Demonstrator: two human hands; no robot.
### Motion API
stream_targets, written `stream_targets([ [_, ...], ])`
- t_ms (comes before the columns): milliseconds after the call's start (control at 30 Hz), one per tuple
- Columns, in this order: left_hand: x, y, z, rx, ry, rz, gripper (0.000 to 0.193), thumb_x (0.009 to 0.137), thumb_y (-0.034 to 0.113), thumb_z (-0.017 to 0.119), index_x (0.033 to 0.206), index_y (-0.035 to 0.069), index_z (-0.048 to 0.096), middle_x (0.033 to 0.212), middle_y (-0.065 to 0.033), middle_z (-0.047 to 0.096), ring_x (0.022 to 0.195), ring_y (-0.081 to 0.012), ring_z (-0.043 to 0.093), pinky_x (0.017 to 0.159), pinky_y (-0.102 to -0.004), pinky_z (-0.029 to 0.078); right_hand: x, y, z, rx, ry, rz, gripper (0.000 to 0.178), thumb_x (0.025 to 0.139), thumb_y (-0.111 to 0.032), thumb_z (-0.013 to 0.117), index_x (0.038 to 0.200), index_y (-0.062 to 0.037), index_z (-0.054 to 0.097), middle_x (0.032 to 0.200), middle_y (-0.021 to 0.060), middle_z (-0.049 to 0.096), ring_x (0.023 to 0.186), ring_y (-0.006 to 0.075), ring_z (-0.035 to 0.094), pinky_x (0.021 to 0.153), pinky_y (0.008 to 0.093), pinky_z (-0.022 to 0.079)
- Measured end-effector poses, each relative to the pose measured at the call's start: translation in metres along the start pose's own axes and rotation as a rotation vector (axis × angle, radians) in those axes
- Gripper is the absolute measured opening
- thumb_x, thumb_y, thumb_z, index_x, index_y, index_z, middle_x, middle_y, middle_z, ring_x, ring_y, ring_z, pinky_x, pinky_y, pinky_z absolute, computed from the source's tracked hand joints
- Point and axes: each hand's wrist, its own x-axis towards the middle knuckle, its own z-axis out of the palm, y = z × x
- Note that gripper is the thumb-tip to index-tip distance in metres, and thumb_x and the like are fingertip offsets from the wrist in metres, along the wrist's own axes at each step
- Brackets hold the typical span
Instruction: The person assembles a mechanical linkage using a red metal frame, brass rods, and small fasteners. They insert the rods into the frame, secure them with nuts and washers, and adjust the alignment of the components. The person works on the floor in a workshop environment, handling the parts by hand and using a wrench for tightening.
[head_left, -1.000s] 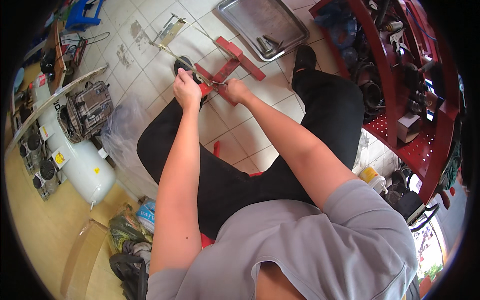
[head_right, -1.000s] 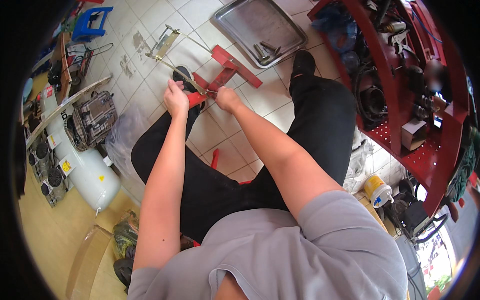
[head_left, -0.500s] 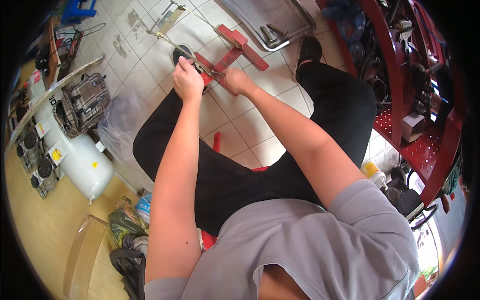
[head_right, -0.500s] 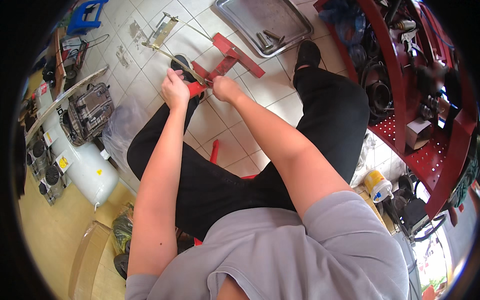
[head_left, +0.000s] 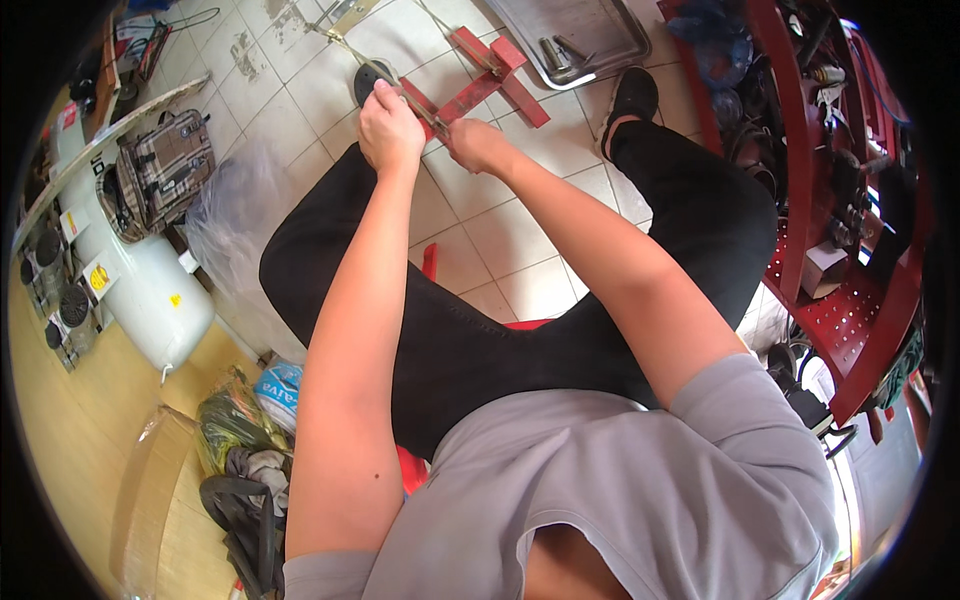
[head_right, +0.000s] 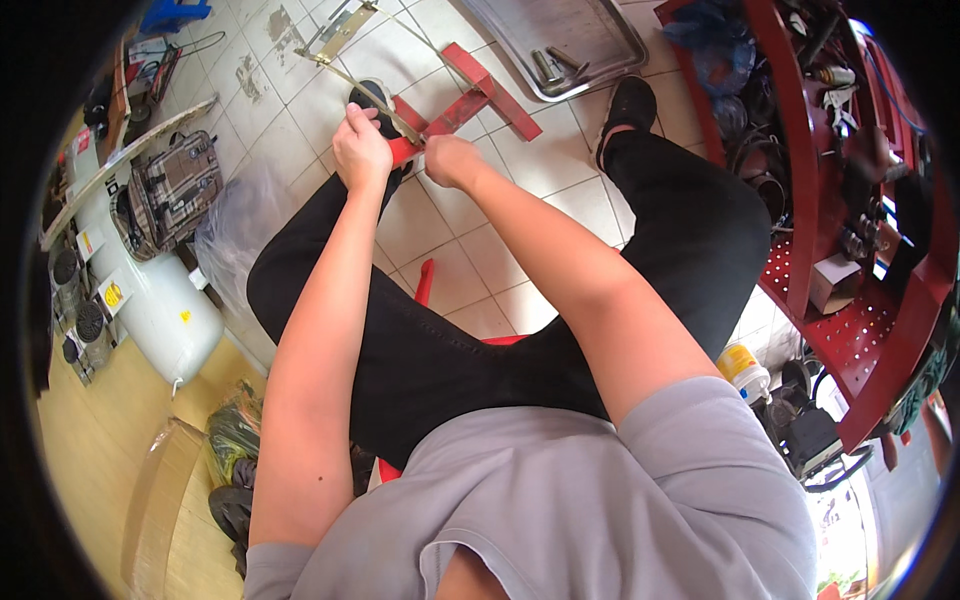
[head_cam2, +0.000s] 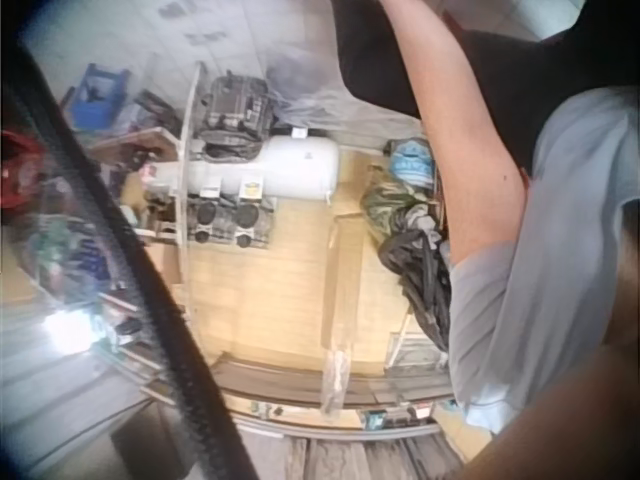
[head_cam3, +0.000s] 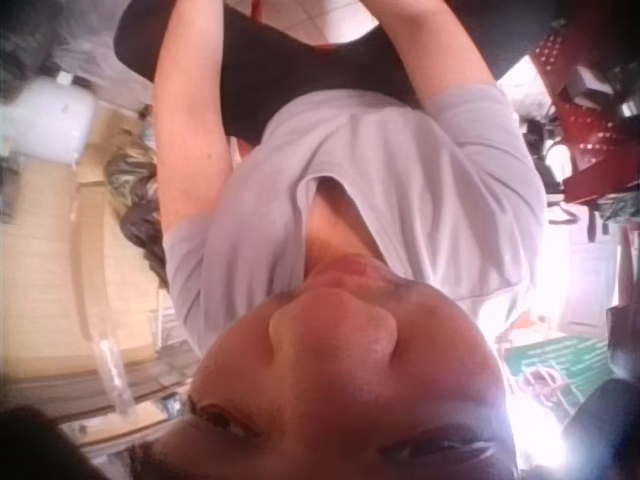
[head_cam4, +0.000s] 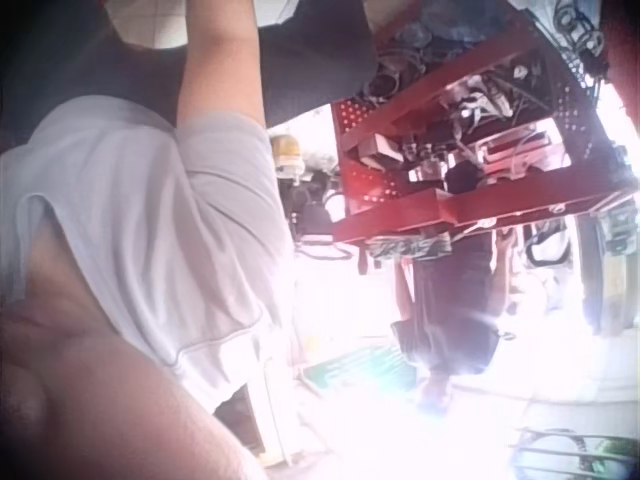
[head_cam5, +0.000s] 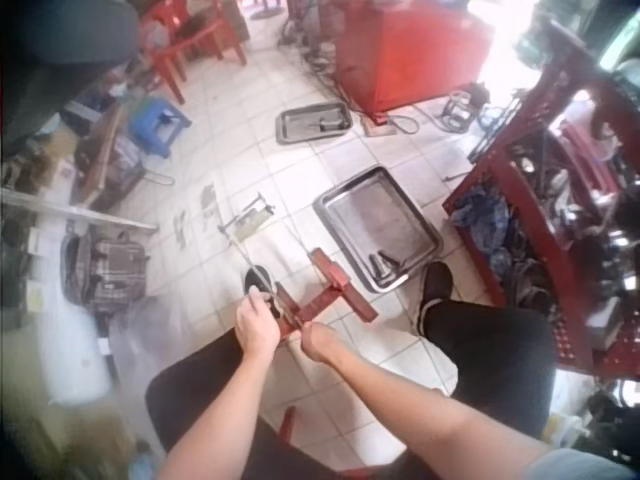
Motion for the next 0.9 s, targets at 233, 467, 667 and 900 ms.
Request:
stream_targets([
  [233,0.000,0.001,-0.002,-0.013,-0.002,-0.004,0.050,0.096,0.037,0.031,0.089,0.004,0.069,0.088,-0.0183,0.067,0.088,-0.0384,0.062,0.079,-0.0456,0.046,-0.002,0.021,0.030,-0.050,0.157,-0.114,0.023,0.085,-0.011,0.041,0.099,-0.0030,0.058,0.090,0.0216,0.066,0.087,0.0367,0.064,0.077,0.0459,0.050],
  [467,-0.003,0.004,-0.004,-0.016,-0.031,-0.009,0.050,0.096,0.036,0.030,0.090,0.004,0.068,0.084,-0.0164,0.068,0.086,-0.0366,0.062,0.078,-0.0439,0.046,-0.022,0.048,0.055,0.045,0.274,-0.158,0.037,0.087,-0.006,0.036,0.122,-0.0052,0.048,0.096,0.0214,0.064,0.089,0.0361,0.063,0.077,0.0457,0.050],
  [667,-0.005,0.010,-0.005,-0.071,-0.044,-0.018,0.051,0.097,0.036,0.030,0.089,0.004,0.068,0.078,-0.0135,0.067,0.081,-0.0342,0.063,0.075,-0.0414,0.047,0.000,0.072,0.079,0.049,0.114,0.012,0.039,0.090,-0.011,0.031,0.127,-0.0049,0.041,0.106,0.0226,0.062,0.093,0.0373,0.062,0.080,0.0464,0.049],
  [900,-0.004,-0.018,-0.014,0.012,0.049,0.056,0.054,0.098,0.038,0.029,0.084,0.003,0.068,0.075,-0.0171,0.066,0.075,-0.0345,0.063,0.070,-0.0434,0.048,0.052,0.062,0.097,-0.103,-0.183,0.100,0.035,0.095,-0.024,0.031,0.117,-0.0028,0.047,0.110,0.0255,0.061,0.105,0.0379,0.059,0.088,0.0472,0.046],
])
